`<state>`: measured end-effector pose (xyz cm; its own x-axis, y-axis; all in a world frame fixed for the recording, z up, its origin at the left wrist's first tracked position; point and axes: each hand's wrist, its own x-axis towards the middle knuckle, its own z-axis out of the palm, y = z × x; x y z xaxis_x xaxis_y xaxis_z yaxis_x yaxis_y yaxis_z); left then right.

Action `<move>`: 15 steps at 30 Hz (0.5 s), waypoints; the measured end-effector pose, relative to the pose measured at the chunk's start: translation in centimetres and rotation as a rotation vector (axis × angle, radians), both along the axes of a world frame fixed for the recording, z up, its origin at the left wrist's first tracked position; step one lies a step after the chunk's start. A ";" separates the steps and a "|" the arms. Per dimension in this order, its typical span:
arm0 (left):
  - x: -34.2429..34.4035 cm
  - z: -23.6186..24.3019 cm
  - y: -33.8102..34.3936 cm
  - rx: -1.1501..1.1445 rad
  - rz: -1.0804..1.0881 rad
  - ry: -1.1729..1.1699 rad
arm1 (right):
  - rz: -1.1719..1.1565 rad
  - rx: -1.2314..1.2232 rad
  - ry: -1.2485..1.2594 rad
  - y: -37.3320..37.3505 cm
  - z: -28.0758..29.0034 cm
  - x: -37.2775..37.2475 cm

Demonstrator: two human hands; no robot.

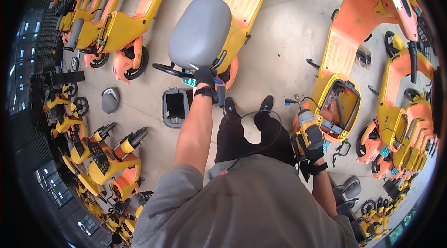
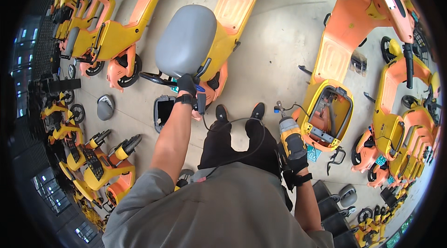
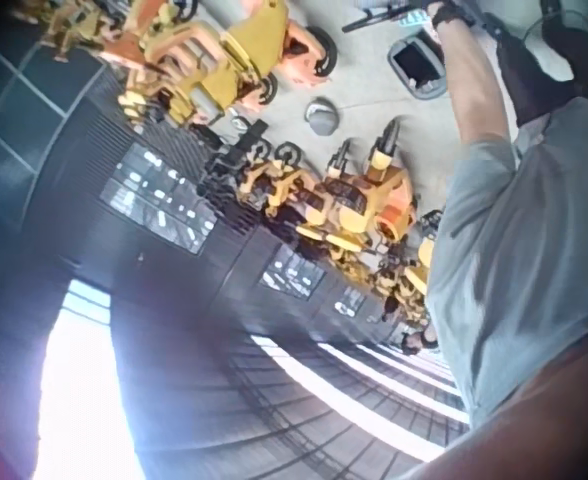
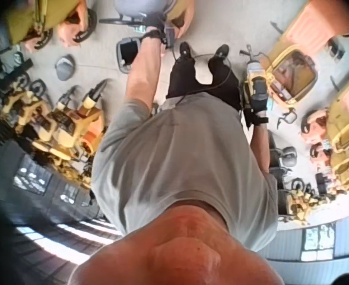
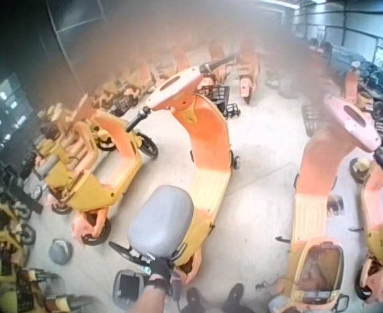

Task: The person performs maintenance on a scooter by using a power drill to remove and install screws, and using shears to cut a cable tie, while working within the scooter's internal compartments.

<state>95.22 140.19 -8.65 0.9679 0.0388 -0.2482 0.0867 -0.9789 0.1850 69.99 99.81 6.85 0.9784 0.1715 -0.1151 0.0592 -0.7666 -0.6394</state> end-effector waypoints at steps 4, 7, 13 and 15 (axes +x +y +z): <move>2.5 3.3 -2.1 -0.145 0.247 0.118 | -0.080 -0.009 0.012 -0.9 0.4 -0.5; 2.8 5.7 -3.4 -0.047 0.229 0.142 | -0.121 -0.010 0.025 -0.9 0.7 -0.8; 3.7 4.0 -1.8 -0.233 0.436 0.138 | -0.174 -0.011 0.029 -0.4 1.3 0.5; 2.9 2.9 -0.9 -0.239 0.344 0.088 | -0.186 -0.012 0.025 -0.3 1.5 1.2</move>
<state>98.08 139.30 -5.79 0.8834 0.2866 -0.3708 0.4260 -0.8207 0.3807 71.22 99.52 8.35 0.9899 -0.0136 -0.1408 -0.1001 -0.7704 -0.6296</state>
